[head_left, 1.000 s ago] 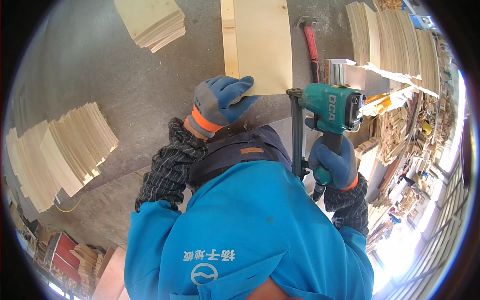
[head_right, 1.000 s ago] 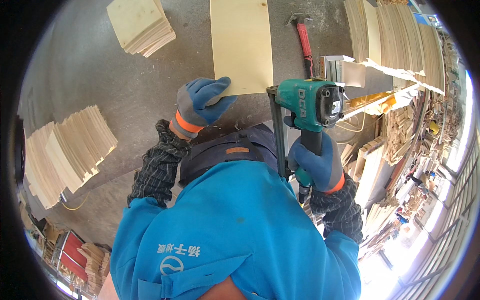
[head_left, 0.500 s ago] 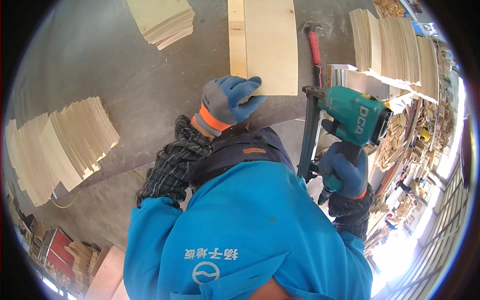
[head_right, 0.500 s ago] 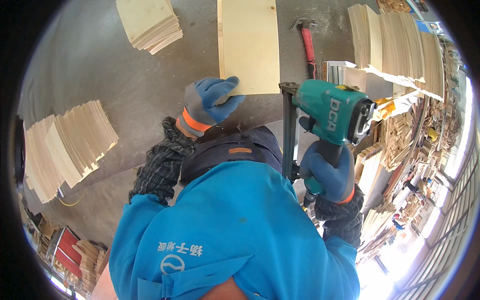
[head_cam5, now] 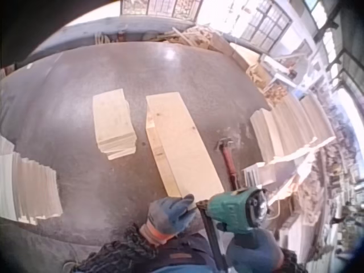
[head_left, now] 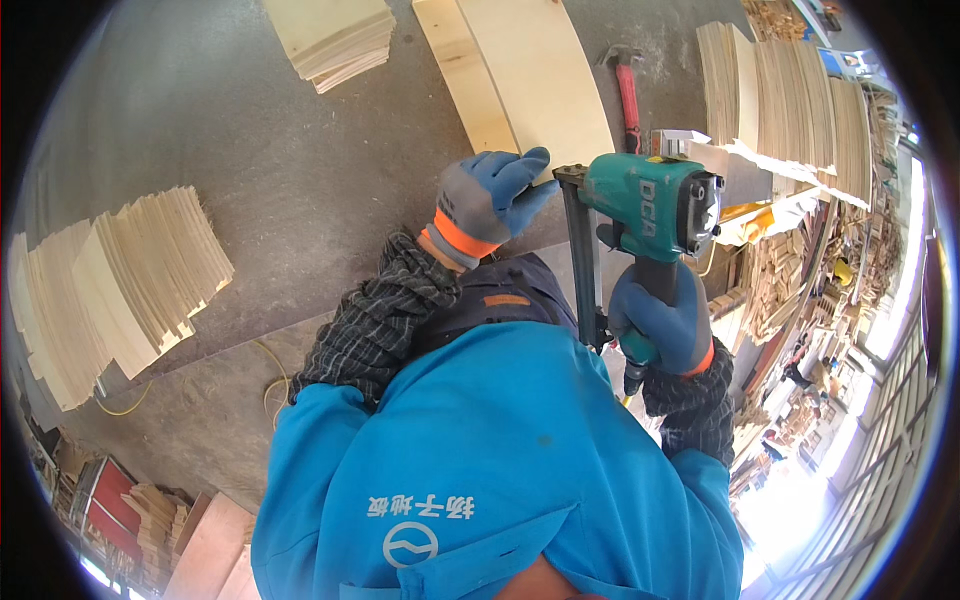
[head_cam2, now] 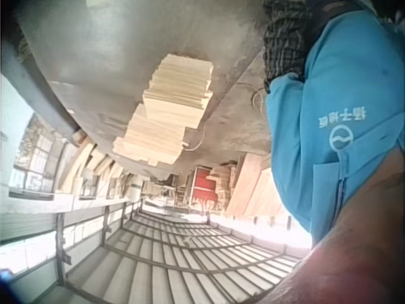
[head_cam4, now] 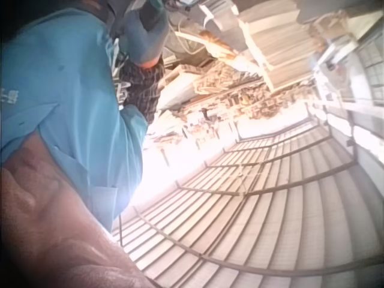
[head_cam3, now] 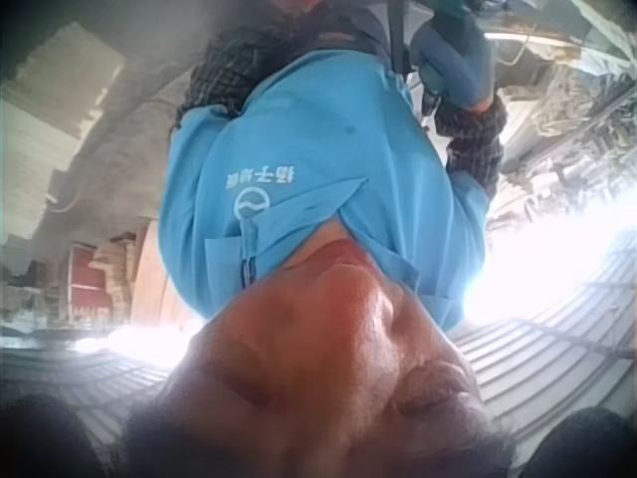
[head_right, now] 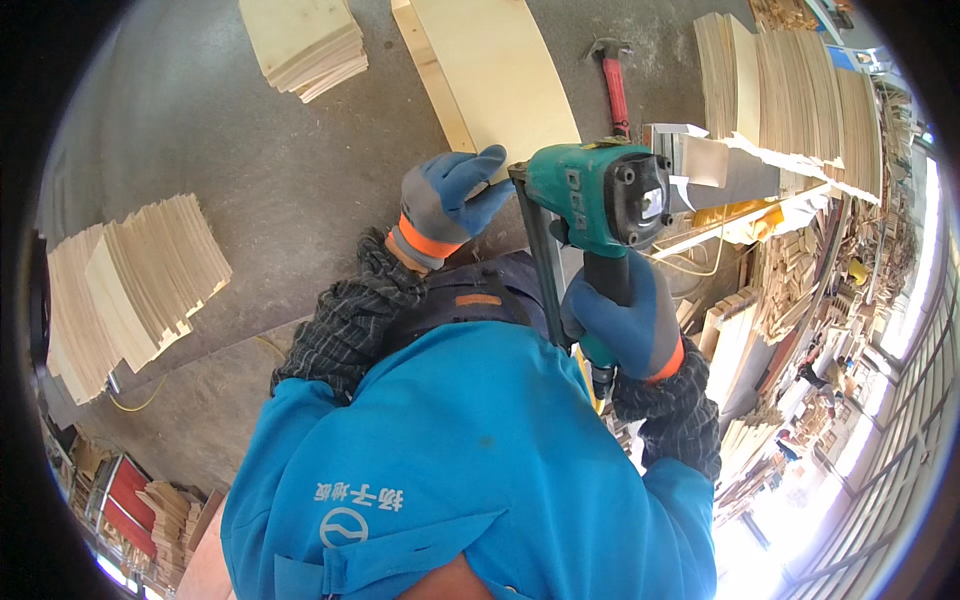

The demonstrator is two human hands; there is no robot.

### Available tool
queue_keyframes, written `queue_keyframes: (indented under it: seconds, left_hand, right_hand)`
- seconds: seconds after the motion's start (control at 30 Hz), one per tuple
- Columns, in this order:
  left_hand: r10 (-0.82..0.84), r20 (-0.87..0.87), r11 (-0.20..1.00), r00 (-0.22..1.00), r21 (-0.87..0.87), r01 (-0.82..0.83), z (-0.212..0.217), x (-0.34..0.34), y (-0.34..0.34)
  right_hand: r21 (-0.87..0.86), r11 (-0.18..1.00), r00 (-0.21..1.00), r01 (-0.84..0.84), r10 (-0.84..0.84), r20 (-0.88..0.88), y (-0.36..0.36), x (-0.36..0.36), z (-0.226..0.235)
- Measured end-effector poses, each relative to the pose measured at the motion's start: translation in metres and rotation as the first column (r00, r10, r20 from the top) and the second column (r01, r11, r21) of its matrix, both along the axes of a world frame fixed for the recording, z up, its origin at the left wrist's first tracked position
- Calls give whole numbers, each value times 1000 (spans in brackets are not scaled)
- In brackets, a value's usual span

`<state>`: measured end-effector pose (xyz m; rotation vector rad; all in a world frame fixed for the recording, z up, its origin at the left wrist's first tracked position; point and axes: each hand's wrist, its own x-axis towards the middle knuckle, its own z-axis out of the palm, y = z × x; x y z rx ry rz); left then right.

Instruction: Assembling wooden boards using a pneumatic nail gun to create boxes or drawers.

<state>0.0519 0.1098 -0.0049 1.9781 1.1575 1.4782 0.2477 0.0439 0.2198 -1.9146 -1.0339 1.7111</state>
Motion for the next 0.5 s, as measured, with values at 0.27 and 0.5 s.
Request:
queue_keyframes:
  seconds: [0.27, 0.5]
  left_hand:
    - [-47, 81, 992, 996, -113, 56, 3, -3, -1]
    - [-53, 78, 988, 996, -142, 63, 4, -3, -2]
  right_hand:
    - [-38, 998, 998, -58, 58, -3, 6, -4, -5]
    - [-43, 996, 997, -73, 73, 3, 6, -1, -9]
